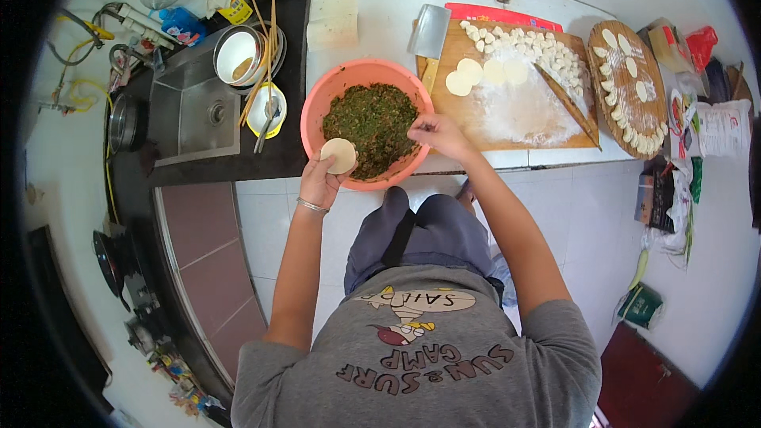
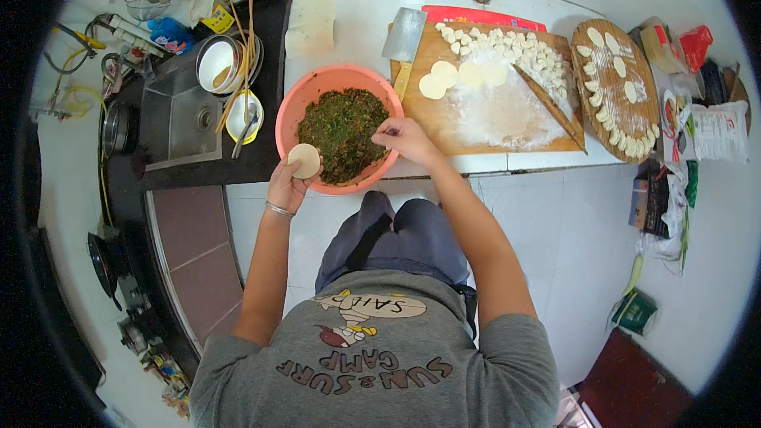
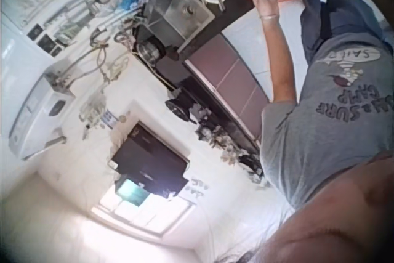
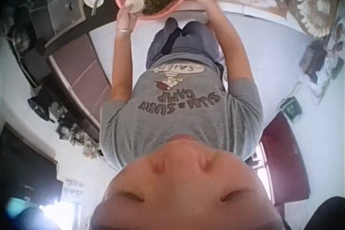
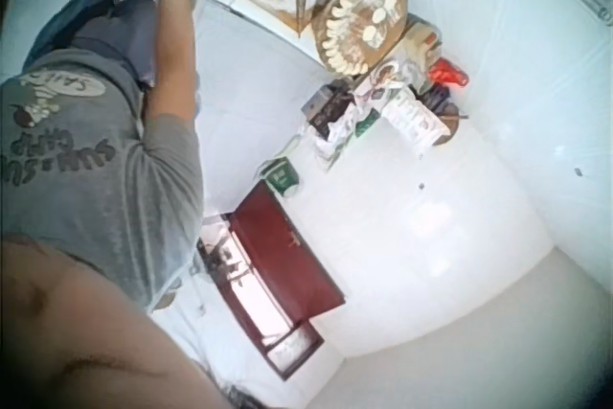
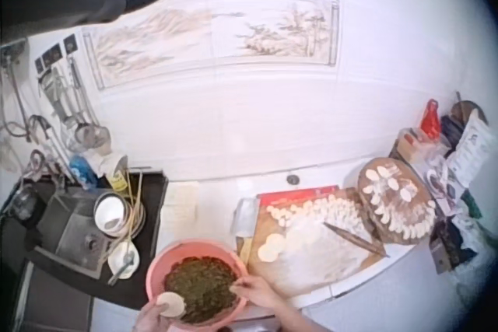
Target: The person fills round dough wrappers with a green vegetable mixture using a spoon and folds them into dumplings by hand. The finished dumplings are placed in rows on a wooden board.
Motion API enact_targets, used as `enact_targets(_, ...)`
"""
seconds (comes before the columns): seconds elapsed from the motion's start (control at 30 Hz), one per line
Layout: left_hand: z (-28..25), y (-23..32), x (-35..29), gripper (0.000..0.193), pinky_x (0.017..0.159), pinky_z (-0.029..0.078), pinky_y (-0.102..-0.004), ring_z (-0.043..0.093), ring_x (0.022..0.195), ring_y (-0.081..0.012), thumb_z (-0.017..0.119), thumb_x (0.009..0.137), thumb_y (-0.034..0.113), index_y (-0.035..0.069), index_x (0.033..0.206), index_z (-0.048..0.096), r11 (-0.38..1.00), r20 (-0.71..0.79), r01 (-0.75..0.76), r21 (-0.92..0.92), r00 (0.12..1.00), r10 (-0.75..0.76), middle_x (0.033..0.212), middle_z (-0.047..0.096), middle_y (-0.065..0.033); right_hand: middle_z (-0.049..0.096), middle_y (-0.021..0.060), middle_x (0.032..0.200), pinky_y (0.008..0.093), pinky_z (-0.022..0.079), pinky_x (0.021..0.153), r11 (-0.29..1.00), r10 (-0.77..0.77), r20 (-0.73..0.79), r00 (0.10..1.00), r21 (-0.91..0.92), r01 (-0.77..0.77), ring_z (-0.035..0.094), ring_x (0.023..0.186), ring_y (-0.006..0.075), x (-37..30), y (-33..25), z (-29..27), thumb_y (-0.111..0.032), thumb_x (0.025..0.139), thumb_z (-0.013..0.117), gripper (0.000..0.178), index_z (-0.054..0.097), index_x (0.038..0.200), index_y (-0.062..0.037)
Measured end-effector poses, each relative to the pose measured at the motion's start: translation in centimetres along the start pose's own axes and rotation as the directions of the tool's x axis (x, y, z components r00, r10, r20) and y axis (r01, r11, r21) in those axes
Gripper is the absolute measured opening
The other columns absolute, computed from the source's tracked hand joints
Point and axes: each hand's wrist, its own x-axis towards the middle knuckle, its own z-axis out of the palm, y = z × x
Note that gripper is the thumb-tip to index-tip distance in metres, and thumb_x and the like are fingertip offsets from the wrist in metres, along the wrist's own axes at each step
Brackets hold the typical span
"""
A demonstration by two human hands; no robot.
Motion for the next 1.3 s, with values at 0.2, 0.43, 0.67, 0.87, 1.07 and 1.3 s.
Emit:
enact_targets(0.2, -2.6, -0.4, 0.9, 0.037, 0.090, 0.053, -0.0392, 0.059, 0.107, -0.0320, 0.047, 0.089, 0.006, -0.006, 0.123, 0.043, 0.997, 0.090, 0.082, -0.004, 0.993, -0.082, 0.117, 0.056, -0.0212, 0.066, 0.0122, 0.086, 0.0360, 0.050, 0.072, 0.761, -0.235, 0.103, 0.967, -0.600, 0.249, 0.063, 0.077, 0.0291, -2.4, -2.8, 3.2, -0.013, 0.083, 0.064, 0.015, 0.067, 0.091, -0.0008)
enact_targets(0.43, -2.8, -0.9, 1.8, 0.034, 0.093, 0.051, -0.0424, 0.058, 0.108, -0.0298, 0.047, 0.089, 0.005, -0.005, 0.121, 0.045, 0.993, 0.123, 0.121, -0.008, 0.985, -0.119, 0.117, 0.056, -0.0187, 0.060, 0.0097, 0.080, 0.0365, 0.049, 0.073, 0.386, -0.473, 0.082, 0.877, -0.876, 0.290, 0.059, 0.080, 0.0271, -4.4, -2.3, 3.7, -0.007, 0.076, 0.060, 0.013, 0.064, 0.087, -0.0025)
enact_targets(0.67, -2.8, -1.5, 2.0, 0.030, 0.092, 0.051, -0.0444, 0.058, 0.107, -0.0285, 0.048, 0.089, 0.004, -0.003, 0.118, 0.047, 0.990, 0.113, 0.135, -0.031, 0.985, -0.130, 0.115, 0.057, -0.0161, 0.060, 0.0091, 0.083, 0.0360, 0.050, 0.073, 0.377, -0.459, 0.119, 0.880, -0.871, 0.314, 0.059, 0.082, 0.0265, -6.1, -1.2, 6.0, -0.004, 0.069, 0.060, 0.017, 0.063, 0.085, -0.0012)
enact_targets(0.87, -3.1, -1.8, 2.6, 0.030, 0.093, 0.050, -0.0443, 0.058, 0.107, -0.0281, 0.048, 0.090, 0.005, -0.003, 0.118, 0.047, 0.990, 0.102, 0.139, -0.037, 0.986, -0.135, 0.116, 0.057, -0.0160, 0.063, 0.0119, 0.082, 0.0373, 0.051, 0.069, 0.569, -0.390, -0.008, 0.921, -0.788, 0.235, 0.061, 0.079, 0.0293, -6.6, -1.3, 6.5, -0.007, 0.077, 0.063, 0.014, 0.065, 0.089, -0.0004)
enact_targets(1.07, -3.4, -1.4, 2.7, 0.031, 0.093, 0.050, -0.0447, 0.057, 0.108, -0.0287, 0.046, 0.091, 0.008, -0.003, 0.120, 0.046, 0.991, 0.053, 0.125, -0.056, 0.991, -0.122, 0.117, 0.056, -0.0156, 0.066, 0.0101, 0.074, 0.0314, 0.049, 0.061, 0.944, 0.026, -0.388, 0.921, -0.294, -0.151, 0.062, 0.064, 0.0195, -6.1, -0.2, 6.5, -0.015, 0.088, 0.061, 0.019, 0.065, 0.083, 0.0025)
enact_targets(1.3, -3.3, -0.8, 3.1, 0.038, 0.097, 0.046, -0.0472, 0.051, 0.117, -0.0301, 0.039, 0.096, 0.021, -0.004, 0.125, 0.041, 0.977, 0.014, 0.173, -0.123, 0.985, -0.173, 0.125, 0.051, -0.0162, 0.065, 0.0062, 0.075, 0.0261, 0.047, 0.062, 0.925, 0.242, -0.529, 0.813, 0.379, -0.028, 0.059, 0.066, 0.0129, -6.7, -0.2, 4.0, -0.017, 0.090, 0.059, 0.020, 0.066, 0.088, 0.0017)
